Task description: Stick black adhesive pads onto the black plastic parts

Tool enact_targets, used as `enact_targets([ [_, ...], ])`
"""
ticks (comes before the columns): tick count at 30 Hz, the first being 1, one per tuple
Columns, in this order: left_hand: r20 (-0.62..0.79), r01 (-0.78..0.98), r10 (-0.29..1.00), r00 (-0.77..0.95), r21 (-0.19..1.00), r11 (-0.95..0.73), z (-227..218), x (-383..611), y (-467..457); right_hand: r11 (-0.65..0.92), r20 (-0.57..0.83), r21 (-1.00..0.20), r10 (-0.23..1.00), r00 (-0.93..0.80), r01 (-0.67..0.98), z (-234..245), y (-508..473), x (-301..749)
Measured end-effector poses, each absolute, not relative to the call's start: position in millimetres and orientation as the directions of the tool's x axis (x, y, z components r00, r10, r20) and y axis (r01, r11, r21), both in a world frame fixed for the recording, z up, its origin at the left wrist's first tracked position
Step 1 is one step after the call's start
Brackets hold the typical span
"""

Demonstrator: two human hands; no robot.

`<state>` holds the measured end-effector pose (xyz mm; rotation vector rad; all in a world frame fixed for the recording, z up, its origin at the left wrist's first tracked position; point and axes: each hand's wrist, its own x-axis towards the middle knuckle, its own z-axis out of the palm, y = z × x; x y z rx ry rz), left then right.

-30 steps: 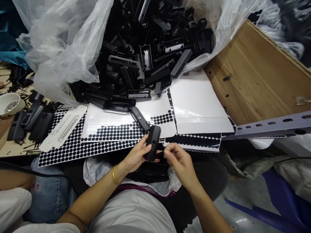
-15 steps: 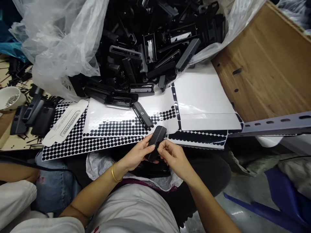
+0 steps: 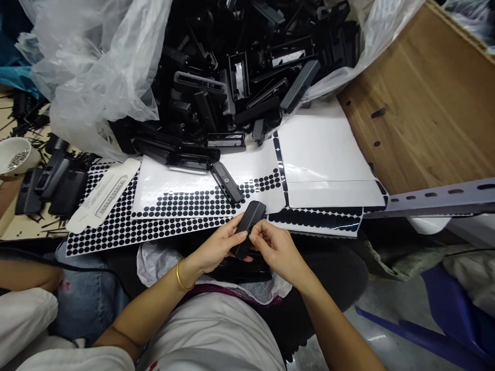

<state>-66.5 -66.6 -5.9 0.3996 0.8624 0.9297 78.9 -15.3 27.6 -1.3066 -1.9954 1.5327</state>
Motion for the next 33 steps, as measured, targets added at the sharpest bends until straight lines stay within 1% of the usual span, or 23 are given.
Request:
enact_targets([
  [7, -0.473, -0.508, 0.827, 0.304, 0.654, 0.561, -5.0, -66.4, -66.3, 0.096, -0.287, -0.836, 0.764, -0.578, 0.541, 27.6, -12.0, 79.3],
  [10, -0.477, -0.513, 0.832, 0.285, 0.657, 0.552, -4.9, -66.0, -66.3, 0.09, -0.284, -0.846, 0.759, -0.586, 0.526, 29.8, -13.0, 79.9],
  [12, -0.476, -0.528, 0.835, 0.278, 0.65, 0.546, -4.5, -66.3, -65.8, 0.036, -0.288, -0.88, 0.753, -0.592, 0.474, 32.1, -14.3, 80.7],
  [15, -0.461, -0.544, 0.841, 0.284, 0.645, 0.537, -2.7, -67.4, -64.3, -0.127, -0.334, -0.922, 0.74, -0.584, 0.367, 34.8, -16.1, 82.3],
  [17, -0.443, -0.543, 0.847, 0.294, 0.652, 0.529, -1.0, -68.2, -63.3, -0.242, -0.378, -0.921, 0.74, -0.556, 0.305, 35.3, -16.5, 83.2],
  [19, -0.431, -0.542, 0.849, 0.308, 0.654, 0.528, 0.4, -68.7, -63.0, -0.298, -0.4, -0.915, 0.756, -0.518, 0.272, 35.0, -16.1, 83.5],
  [21, -0.426, -0.548, 0.846, 0.32, 0.646, 0.532, 0.7, -69.0, -63.4, -0.275, -0.393, -0.914, 0.778, -0.491, 0.297, 34.6, -15.8, 82.9],
  [24, -0.425, -0.555, 0.845, 0.325, 0.638, 0.534, -0.3, -69.0, -64.7, -0.161, -0.358, -0.902, 0.796, -0.488, 0.401, 34.2, -16.1, 80.5],
  [26, -0.427, -0.55, 0.844, 0.325, 0.64, 0.536, -1.0, -69.0, -65.2, -0.103, -0.339, -0.891, 0.799, -0.496, 0.442, 33.9, -16.8, 78.6],
  [33, -0.457, -0.524, 0.836, 0.304, 0.652, 0.548, 1.6, -69.0, -64.0, -0.014, -0.285, -0.876, 0.821, -0.494, 0.482, 32.1, -18.3, 75.9],
])
